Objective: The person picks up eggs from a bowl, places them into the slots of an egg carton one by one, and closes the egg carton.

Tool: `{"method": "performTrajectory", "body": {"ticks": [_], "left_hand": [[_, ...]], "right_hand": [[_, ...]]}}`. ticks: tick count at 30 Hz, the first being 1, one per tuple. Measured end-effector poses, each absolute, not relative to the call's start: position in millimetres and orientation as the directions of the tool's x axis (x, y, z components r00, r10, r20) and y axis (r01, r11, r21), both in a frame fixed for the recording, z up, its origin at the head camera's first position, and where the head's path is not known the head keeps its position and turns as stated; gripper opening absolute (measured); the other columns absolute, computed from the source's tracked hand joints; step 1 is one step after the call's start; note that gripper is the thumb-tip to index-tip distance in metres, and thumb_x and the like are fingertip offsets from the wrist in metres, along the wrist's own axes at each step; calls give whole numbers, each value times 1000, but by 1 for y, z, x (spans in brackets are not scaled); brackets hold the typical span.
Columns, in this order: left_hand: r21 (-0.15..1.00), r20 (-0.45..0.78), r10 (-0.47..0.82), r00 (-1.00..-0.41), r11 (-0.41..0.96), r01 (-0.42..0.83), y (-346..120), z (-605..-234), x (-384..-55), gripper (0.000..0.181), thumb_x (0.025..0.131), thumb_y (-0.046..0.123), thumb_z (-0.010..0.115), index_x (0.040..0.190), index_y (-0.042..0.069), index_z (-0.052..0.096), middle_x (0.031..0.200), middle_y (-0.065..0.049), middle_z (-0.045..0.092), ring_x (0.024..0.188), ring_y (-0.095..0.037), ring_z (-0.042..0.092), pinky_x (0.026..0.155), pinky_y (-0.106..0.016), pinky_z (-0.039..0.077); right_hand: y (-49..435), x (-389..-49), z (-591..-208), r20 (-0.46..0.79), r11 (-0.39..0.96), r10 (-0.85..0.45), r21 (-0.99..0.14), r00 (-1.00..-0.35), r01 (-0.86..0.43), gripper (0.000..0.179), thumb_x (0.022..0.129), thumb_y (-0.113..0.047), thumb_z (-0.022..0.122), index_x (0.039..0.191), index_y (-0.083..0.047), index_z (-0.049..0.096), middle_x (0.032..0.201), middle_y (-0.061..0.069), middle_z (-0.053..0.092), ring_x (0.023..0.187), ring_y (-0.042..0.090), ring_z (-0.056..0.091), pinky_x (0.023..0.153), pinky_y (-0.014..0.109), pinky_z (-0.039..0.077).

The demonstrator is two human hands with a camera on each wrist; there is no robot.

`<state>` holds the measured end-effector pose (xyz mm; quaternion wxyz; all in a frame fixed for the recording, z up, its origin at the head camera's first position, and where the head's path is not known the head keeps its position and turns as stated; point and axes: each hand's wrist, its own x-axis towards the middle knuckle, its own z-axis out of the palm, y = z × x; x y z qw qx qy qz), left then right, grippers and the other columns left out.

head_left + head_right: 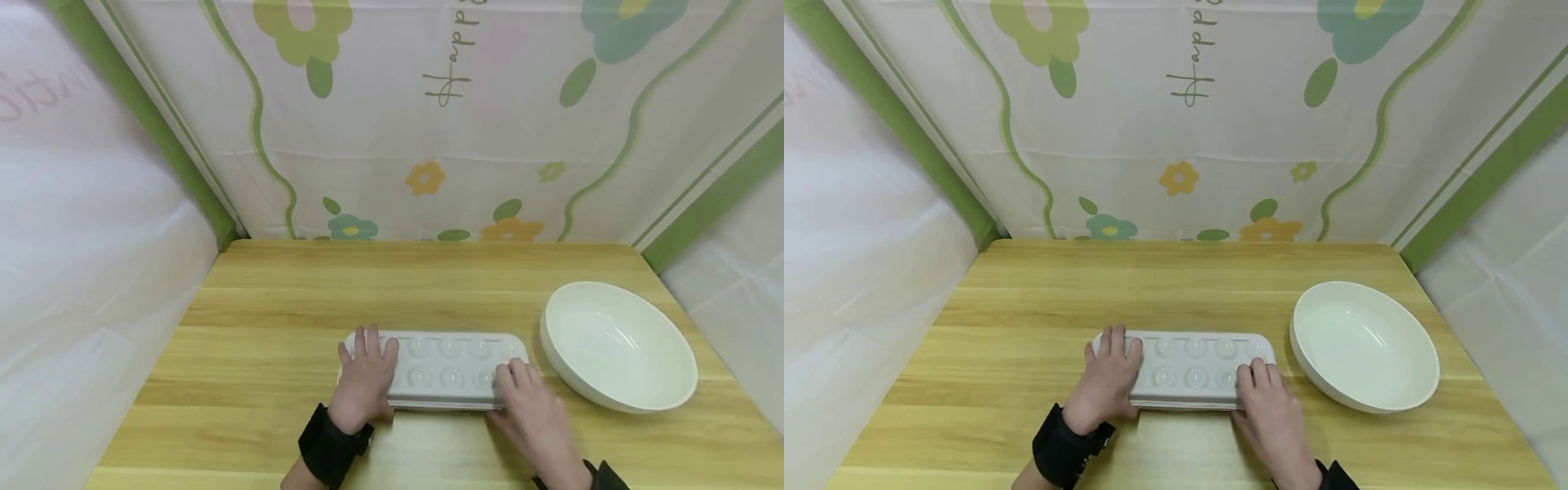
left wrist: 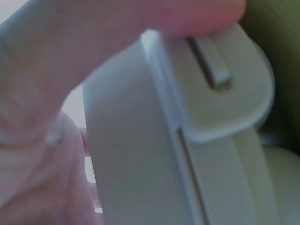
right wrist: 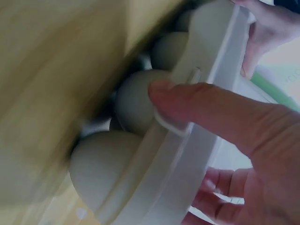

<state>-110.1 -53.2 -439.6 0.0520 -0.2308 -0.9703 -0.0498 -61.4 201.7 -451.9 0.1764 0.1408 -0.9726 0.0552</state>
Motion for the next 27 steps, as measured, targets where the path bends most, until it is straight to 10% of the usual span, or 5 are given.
{"method": "performTrajectory", "body": {"ticks": [20,27], "left_hand": [[177,128,445,-887,869,462,-61,-449,-116,86,48,36,86,111,3,37,132,-31,32,124,-52,28,90,-72,32],[316,95,425,-900,844,432,-65,-449,-117,98,55,49,82,132,10,34,142,-25,27,133,-47,17,95,-76,19]], "right_hand": [[203,-68,-454,369,948,-251,-92,-895,-304,54,52,-24,85,86,-7,46,92,9,50,75,24,48,46,29,43],[207,-70,-441,341,921,-250,-204,-906,-331,54,69,-41,75,104,-6,55,110,14,56,99,31,52,78,46,49]]}}
